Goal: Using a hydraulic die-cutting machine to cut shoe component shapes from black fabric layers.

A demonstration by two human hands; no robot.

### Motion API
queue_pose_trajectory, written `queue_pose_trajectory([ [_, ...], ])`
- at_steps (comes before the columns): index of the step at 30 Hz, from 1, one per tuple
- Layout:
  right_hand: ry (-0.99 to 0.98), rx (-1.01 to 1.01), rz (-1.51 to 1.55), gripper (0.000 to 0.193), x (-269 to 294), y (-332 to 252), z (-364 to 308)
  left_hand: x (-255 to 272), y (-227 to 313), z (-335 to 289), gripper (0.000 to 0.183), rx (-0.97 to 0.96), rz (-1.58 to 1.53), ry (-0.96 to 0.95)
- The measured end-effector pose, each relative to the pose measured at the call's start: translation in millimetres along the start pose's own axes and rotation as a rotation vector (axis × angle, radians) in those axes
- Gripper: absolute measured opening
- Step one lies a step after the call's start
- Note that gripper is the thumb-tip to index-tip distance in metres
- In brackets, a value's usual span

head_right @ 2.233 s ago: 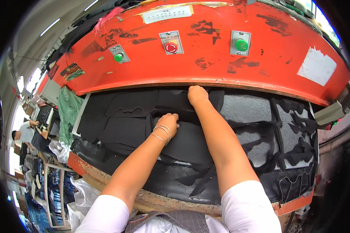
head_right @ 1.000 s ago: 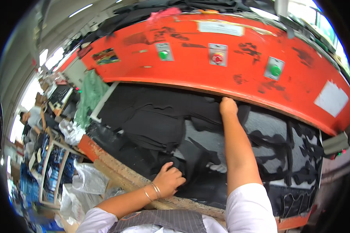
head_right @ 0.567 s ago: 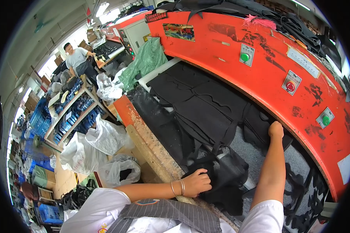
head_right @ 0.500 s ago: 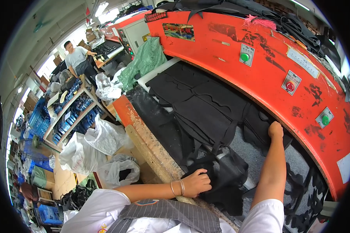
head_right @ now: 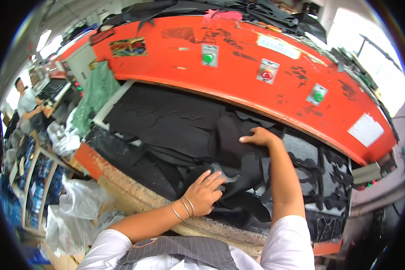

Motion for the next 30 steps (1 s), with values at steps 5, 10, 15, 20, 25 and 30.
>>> queue_pose_trajectory([
  [5, 0.194, 0.21, -0.359, 0.049, -10.9, -44.7, -58.5, 6.9, -5.0, 24.7, 0.022, -0.212, -0.023, 0.069],
  [10, -0.032, 0.269, 0.175, 0.028, -22.1, -135.5, -143.0, 20.9, -35.0, 21.6, 0.02, -0.25, -0.128, 0.143],
  [15, -0.305, 0.086, 0.147, 0.026, -29.7, -146.3, -191.6, -4.1, -33.6, -4.4, 0.027, -0.363, -0.173, -0.181],
  [20, 0.184, -0.187, 0.52, 0.036, 34.4, -79.9, -140.0, 17.1, -25.5, -34.6, 0.032, -0.451, -0.169, -0.137],
  [25, 0.606, -0.693, 0.549, 0.045, 53.4, 48.8, -81.6, 24.1, -41.6, -49.5, 0.036, -0.327, -0.204, -0.199],
  [30, 0.757, -0.866, 0.605, 0.059, 22.6, 123.6, -27.9, 10.6, -45.4, -66.9, 0.04, -0.203, -0.261, -0.32],
])
Point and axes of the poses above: each hand's wrist, its own z-axis towards the middle knuckle, its own x-axis out of the back of the hand, y = z × x, the point moved 5 cm from there along z, towards the middle knuckle, and after that the axes turned 7 degrees about y, right-handed, at the moved point
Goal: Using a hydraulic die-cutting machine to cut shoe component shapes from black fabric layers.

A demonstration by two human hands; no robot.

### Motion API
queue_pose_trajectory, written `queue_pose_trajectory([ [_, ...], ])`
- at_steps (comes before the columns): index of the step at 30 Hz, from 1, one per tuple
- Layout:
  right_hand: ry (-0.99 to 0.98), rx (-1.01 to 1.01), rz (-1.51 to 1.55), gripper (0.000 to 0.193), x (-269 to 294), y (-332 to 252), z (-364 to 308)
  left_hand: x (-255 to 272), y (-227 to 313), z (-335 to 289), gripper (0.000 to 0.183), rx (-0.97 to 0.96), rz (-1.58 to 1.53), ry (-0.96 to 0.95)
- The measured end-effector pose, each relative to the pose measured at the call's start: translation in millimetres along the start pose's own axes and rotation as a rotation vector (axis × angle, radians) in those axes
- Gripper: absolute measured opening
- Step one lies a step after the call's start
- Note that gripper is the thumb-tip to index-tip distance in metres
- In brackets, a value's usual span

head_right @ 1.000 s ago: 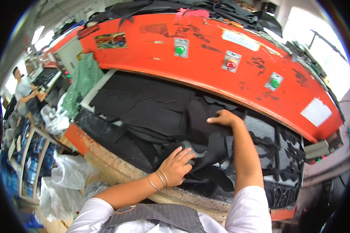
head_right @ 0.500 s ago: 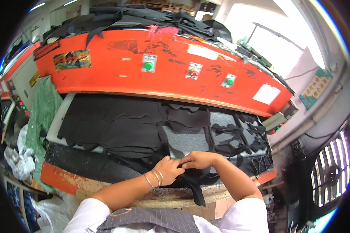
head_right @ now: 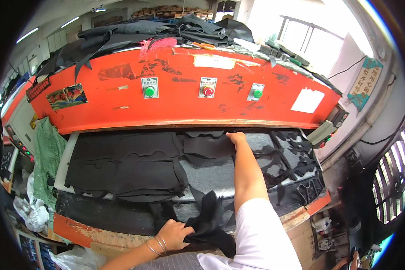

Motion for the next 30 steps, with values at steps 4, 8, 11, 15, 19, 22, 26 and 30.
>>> queue_pose_trajectory([
  [4, -0.132, -0.038, -0.335, 0.063, -13.7, 7.2, 43.5, -0.7, 2.5, 9.6, 0.039, 0.027, -0.041, -0.06],
  [8, -0.162, 0.068, -0.757, 0.057, -43.3, -13.1, 33.8, 2.9, -4.1, 6.8, 0.038, 0.105, -0.048, -0.104],
  [11, -0.268, 0.336, -1.041, 0.06, -29.1, -22.1, 45.6, -0.1, 1.1, 16.2, 0.039, 0.074, -0.039, -0.12],
  [15, -0.269, 0.452, -0.836, 0.054, -63.9, -42.1, 9.7, -7.5, -1.4, 8.6, 0.042, 0.145, -0.027, -0.17],
  [19, -0.245, 0.324, -0.423, 0.051, -39.3, -8.4, 35.0, -13.9, 1.8, 9.3, 0.043, 0.118, -0.061, -0.118],
  [22, -0.189, 0.149, -0.147, 0.048, -11.8, 23.1, 69.4, -14.3, 1.8, 11.8, 0.055, 0.151, -0.11, -0.114],
  [26, -0.293, -0.216, 0.506, 0.044, -13.5, 36.6, 76.7, 5.8, 10.7, 11.1, 0.084, 0.294, -0.146, -0.172],
  [30, -0.259, -0.068, 0.865, 0.052, -11.8, 40.0, 51.9, -6.6, 4.8, 6.0, 0.074, 0.337, -0.091, -0.15],
])
Point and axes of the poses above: each hand's wrist, its own z-axis towards the middle knuckle, its own x-axis out of the back of the hand, y = z × x, the point moved 5 cm from there along z, towards the middle knuckle, and after that the axes turned 7 degrees about y, right-handed, at the moved point
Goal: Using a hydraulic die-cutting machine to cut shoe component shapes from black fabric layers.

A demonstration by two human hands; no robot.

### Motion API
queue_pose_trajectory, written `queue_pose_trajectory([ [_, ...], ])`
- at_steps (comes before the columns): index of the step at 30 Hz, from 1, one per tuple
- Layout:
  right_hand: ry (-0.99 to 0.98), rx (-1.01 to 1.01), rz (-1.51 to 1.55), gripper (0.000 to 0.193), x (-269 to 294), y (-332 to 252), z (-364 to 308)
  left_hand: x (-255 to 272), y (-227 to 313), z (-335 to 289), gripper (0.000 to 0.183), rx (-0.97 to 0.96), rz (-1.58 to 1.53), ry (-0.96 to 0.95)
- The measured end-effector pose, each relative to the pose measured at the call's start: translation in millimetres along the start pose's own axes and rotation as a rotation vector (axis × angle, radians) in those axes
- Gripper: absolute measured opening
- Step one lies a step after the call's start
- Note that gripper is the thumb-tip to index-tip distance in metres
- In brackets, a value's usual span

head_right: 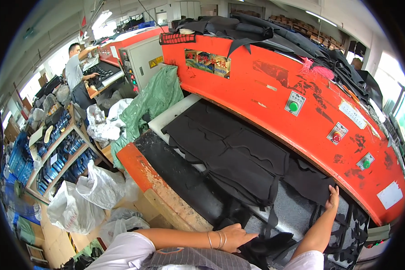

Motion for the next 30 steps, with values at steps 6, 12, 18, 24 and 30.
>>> queue_pose_trajectory([
  [6, -0.278, -0.193, -0.068, 0.054, -13.6, 9.0, -25.9, -4.9, 3.5, 2.3, 0.042, -0.064, -0.013, 0.035],
  [12, -0.344, 0.094, -1.176, 0.052, -55.8, -17.7, -31.2, -4.3, 0.8, 1.0, 0.042, -0.061, 0.008, 0.061],
  [18, -0.057, 0.386, -1.658, 0.053, -59.2, -9.8, -45.4, 10.1, 5.4, 15.5, 0.038, -0.04, 0.027, 0.119],
  [24, -0.404, 1.27, -1.199, 0.029, -87.0, -39.8, -247.0, 54.1, 19.5, 35.6, 0.032, -0.198, 0.197, 0.475],
  [30, -1.242, 0.463, -1.118, 0.035, -91.0, -43.2, -368.3, 56.7, 15.0, 47.9, 0.038, -0.262, 0.138, 0.517],
])
Point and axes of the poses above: each hand's wrist, its own z-axis towards the middle knuckle, its own x-axis out of the back of the hand, y = z × x, the point moved 5 cm from there along z, towards the middle knuckle, and after that the axes turned 7 degrees about y, right-handed, at the moved point
